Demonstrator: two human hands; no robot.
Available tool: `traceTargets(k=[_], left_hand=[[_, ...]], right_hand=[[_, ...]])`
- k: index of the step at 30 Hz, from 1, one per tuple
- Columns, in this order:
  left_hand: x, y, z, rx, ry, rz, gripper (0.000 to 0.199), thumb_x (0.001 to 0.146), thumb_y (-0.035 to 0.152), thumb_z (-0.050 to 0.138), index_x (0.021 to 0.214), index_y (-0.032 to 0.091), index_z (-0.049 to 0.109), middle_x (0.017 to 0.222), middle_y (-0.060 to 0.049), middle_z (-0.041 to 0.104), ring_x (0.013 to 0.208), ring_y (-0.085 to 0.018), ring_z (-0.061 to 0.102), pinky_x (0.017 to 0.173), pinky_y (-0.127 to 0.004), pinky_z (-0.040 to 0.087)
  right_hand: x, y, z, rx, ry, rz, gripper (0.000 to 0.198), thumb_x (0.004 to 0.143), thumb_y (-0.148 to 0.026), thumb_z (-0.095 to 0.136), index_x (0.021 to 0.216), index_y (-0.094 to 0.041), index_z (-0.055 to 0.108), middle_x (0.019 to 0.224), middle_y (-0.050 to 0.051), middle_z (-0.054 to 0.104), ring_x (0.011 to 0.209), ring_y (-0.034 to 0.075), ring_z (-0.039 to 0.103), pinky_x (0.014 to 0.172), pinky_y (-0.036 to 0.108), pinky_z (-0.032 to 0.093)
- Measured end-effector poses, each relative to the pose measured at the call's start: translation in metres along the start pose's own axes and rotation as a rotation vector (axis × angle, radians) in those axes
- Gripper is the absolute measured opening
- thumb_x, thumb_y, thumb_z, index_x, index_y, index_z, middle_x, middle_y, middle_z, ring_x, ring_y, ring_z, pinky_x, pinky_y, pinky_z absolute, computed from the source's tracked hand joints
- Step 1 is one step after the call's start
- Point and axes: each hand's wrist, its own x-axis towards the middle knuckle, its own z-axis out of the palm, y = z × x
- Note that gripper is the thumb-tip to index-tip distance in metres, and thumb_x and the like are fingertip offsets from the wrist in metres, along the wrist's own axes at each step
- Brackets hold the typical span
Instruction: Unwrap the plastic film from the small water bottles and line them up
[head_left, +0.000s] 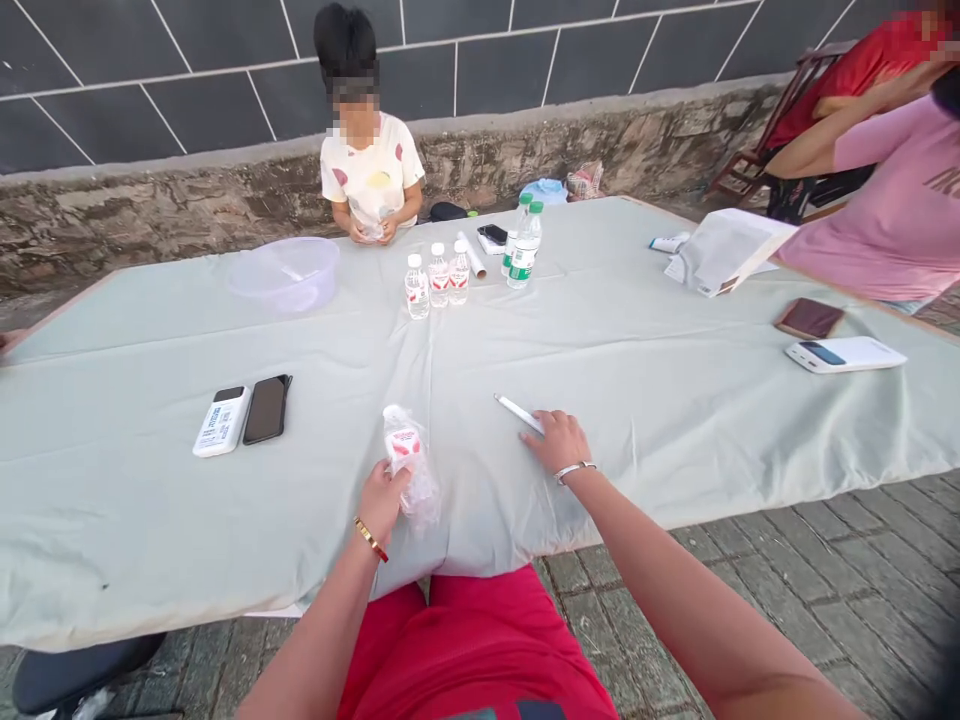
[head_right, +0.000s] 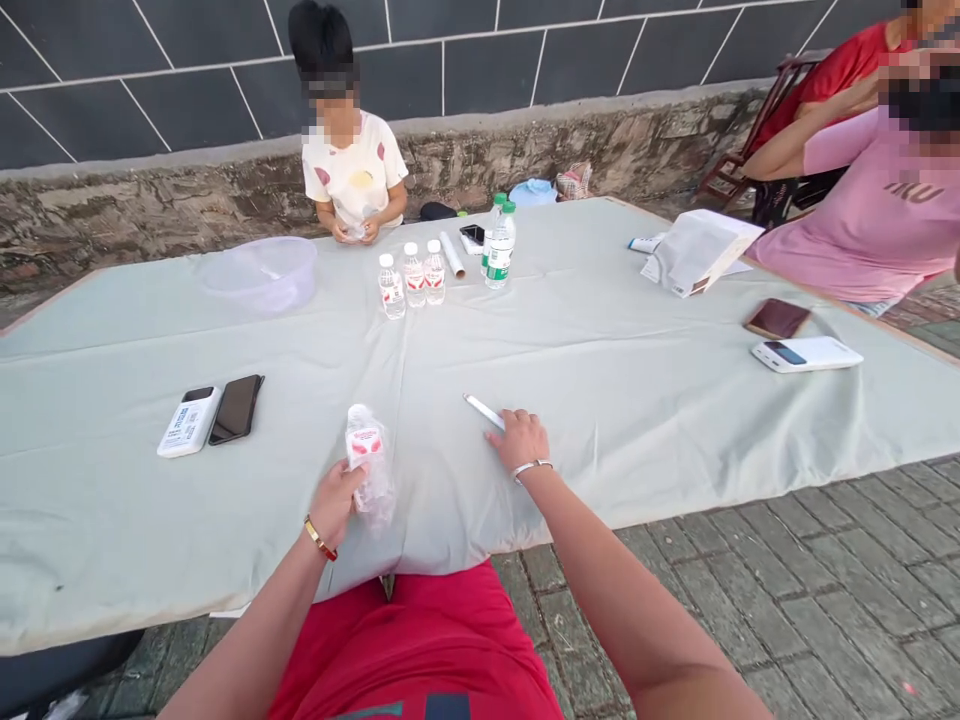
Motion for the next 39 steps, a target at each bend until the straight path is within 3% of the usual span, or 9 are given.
traceTargets(k=[4,11,14,18,24,26,31,35,39], left_hand=[[0.012,-0.010,0.001,0.288,0.090,0.056,0.043,0.073,0.046,0.059,0.106,0.017,0.057,0.075,-0.002,0.064,0.066,-0.017,0.061,0.061,-0.026,0.044],[0.012,-0.006,-0.008,0.415,0.145,0.090,0.028,0.082,0.041,0.044,0.093,0.020,0.060,0.087,-0.007,0.068,0.081,-0.023,0.061,0.072,-0.033,0.043],[0.012,-0.006,-0.011,0.439,0.159,0.095,0.030,0.084,0.042,0.039,0.088,0.021,0.060,0.083,-0.007,0.068,0.079,-0.023,0.060,0.072,-0.034,0.043],[0.013,-0.008,-0.010,0.431,0.178,0.091,0.033,0.084,0.045,0.038,0.090,0.019,0.059,0.084,-0.007,0.067,0.080,-0.023,0.061,0.072,-0.034,0.043],[0.012,-0.010,-0.007,0.400,0.155,0.090,0.039,0.083,0.048,0.038,0.095,0.018,0.059,0.082,-0.009,0.067,0.078,-0.024,0.062,0.072,-0.036,0.044],[0.012,-0.010,-0.006,0.403,0.136,0.077,0.044,0.083,0.050,0.037,0.103,0.016,0.057,0.085,-0.010,0.068,0.079,-0.024,0.063,0.073,-0.036,0.045],[0.011,-0.008,-0.005,0.494,0.068,0.026,0.056,0.082,0.050,0.038,0.124,0.012,0.044,0.099,-0.014,0.068,0.088,-0.027,0.064,0.076,-0.035,0.045],[0.007,-0.005,-0.002,0.588,0.018,0.027,0.062,0.083,0.053,0.038,0.131,0.013,0.037,0.100,-0.013,0.069,0.089,-0.027,0.065,0.076,-0.034,0.045],[0.005,-0.004,0.000,0.657,0.039,0.050,0.067,0.081,0.056,0.042,0.132,0.013,0.037,0.099,-0.013,0.069,0.095,-0.029,0.064,0.076,-0.033,0.042]], right_hand=[[-0.003,-0.015,0.002,0.265,-0.022,-0.018,0.017,0.085,-0.025,0.049,0.089,-0.015,0.061,0.095,0.014,0.063,0.087,0.023,0.056,0.073,0.032,0.041],[-0.011,-0.122,-0.003,0.974,-0.480,0.085,0.026,0.089,-0.028,0.035,0.085,-0.017,0.058,0.057,-0.003,0.055,0.038,0.007,0.036,0.043,0.022,0.031],[-0.014,-0.150,0.003,1.026,-0.477,0.129,0.023,0.087,-0.024,0.036,0.089,-0.017,0.058,0.051,-0.006,0.050,0.036,0.007,0.034,0.040,0.021,0.028],[-0.044,-0.139,0.004,0.999,-0.488,0.000,0.028,0.087,-0.030,0.037,0.098,-0.017,0.060,0.051,-0.006,0.049,0.038,0.008,0.038,0.042,0.020,0.031],[-0.097,-0.064,-0.027,0.982,-0.764,-0.168,0.049,0.083,-0.054,0.043,0.108,-0.016,0.062,0.054,-0.004,0.050,0.039,0.008,0.037,0.042,0.022,0.030],[-0.087,-0.048,-0.031,0.920,-0.632,-0.168,0.050,0.085,-0.053,0.040,0.111,-0.016,0.060,0.059,-0.002,0.054,0.044,0.010,0.043,0.045,0.023,0.034],[-0.021,-0.043,-0.005,0.386,0.046,-0.090,0.039,0.090,-0.030,0.034,0.120,-0.017,0.056,0.094,0.010,0.063,0.083,0.020,0.059,0.073,0.032,0.044],[0.001,-0.050,0.019,0.060,0.114,-0.011,0.037,0.086,-0.017,0.043,0.120,-0.018,0.057,0.108,0.014,0.061,0.102,0.026,0.054,0.084,0.037,0.041],[-0.011,-0.086,0.025,0.207,0.185,-0.124,0.038,0.085,-0.026,0.050,0.123,-0.021,0.054,0.124,0.013,0.055,0.114,0.027,0.049,0.091,0.039,0.040]])
